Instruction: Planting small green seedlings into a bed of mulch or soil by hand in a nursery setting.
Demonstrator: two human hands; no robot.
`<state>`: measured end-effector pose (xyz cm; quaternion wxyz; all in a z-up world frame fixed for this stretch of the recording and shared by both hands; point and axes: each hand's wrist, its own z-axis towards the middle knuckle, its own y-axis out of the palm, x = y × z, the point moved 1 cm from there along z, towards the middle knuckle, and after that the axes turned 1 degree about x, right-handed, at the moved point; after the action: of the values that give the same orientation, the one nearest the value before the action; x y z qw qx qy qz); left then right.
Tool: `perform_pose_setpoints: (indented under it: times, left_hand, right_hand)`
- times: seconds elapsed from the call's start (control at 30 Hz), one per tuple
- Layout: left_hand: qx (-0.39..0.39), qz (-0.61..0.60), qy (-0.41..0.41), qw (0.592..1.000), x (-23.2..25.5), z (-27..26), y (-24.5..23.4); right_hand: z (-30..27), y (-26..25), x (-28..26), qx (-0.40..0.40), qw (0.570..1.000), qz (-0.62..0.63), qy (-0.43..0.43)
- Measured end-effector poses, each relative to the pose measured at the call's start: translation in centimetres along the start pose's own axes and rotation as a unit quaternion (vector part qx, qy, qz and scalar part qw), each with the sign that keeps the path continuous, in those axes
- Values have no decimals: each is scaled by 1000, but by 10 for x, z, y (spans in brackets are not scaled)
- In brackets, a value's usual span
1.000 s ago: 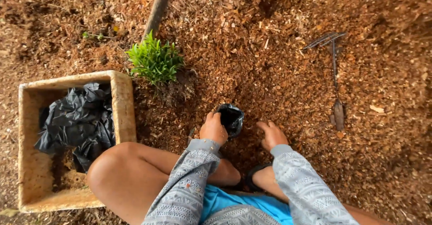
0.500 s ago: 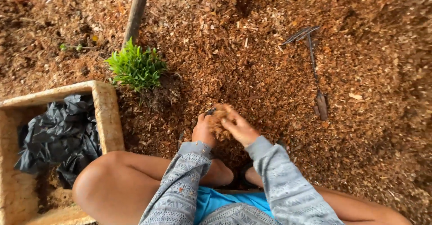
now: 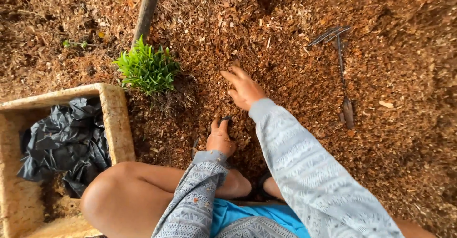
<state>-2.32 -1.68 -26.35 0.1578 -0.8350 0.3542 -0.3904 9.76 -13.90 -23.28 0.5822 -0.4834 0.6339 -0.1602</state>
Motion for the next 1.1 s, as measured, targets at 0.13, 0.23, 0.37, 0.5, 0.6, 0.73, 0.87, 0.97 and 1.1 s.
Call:
perform_pose_setpoints:
  times: [0.13, 0.23, 0.37, 0.5, 0.6, 0.73, 0.87, 0.97, 1.1]
  left_hand:
    - [-19, -35, -16, 999, -15, 12, 3]
    - [-46, -54, -23, 997, -10, 1, -13]
    - [-42, -67, -32, 996, -15, 11, -7]
    - [-51, -32, -17, 998, 0, 1, -16]
    - [-49, -2, 3, 999, -3, 8, -2]
    - [-38, 17, 22, 999, 6, -5, -6]
    - [-11, -4, 38, 999, 0, 0, 3]
    - [-6, 30, 69, 997, -14, 10, 25]
    - [34, 3, 75, 997, -1, -6, 12]
  right_hand:
    - [10, -2, -2, -200, 921, -328, -68]
    - [3, 21, 57, -276, 902, -326, -67]
    - [-62, 13, 58, -348, 902, -255, 23]
    - [-113, 47, 68, -299, 932, -174, 112]
    - [-124, 84, 109, -233, 953, -45, 187]
    - [-108, 99, 139, -140, 969, -13, 203]
    - [-114, 44, 18, -58, 991, 105, 64]
    - [-106, 88, 35, -148, 980, -128, 23]
    - [-101, 63, 24, -154, 988, -24, 6]
